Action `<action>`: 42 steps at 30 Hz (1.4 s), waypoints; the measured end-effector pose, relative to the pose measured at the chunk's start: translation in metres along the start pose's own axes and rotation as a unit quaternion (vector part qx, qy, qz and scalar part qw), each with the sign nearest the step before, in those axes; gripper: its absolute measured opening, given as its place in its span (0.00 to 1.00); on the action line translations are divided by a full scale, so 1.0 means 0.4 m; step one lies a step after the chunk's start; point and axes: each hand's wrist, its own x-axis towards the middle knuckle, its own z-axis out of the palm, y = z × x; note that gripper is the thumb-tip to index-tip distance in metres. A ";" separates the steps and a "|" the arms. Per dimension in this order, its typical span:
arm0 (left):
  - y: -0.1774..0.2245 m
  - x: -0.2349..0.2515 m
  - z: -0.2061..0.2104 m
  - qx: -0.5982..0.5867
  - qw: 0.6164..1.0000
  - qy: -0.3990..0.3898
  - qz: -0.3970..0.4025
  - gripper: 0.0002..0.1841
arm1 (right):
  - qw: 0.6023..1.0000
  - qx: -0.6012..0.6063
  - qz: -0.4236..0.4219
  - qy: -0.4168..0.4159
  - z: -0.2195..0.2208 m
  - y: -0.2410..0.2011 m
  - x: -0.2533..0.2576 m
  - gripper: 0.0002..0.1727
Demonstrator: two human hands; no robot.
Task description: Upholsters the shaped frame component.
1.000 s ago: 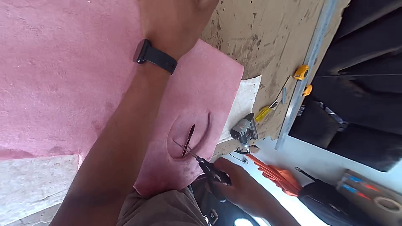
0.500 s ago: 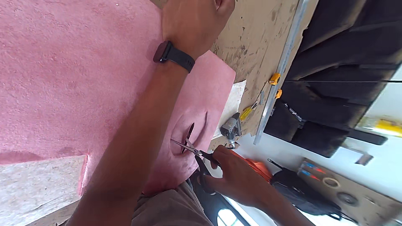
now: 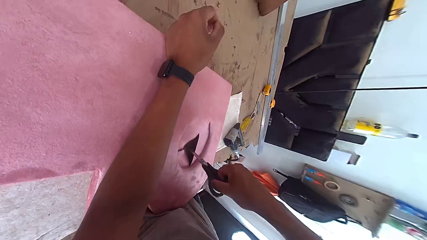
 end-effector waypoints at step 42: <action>-0.015 0.011 0.021 -0.038 0.998 0.052 0.012 0.14 | 0.988 -0.017 -0.019 0.149 0.129 0.030 -0.069 0.23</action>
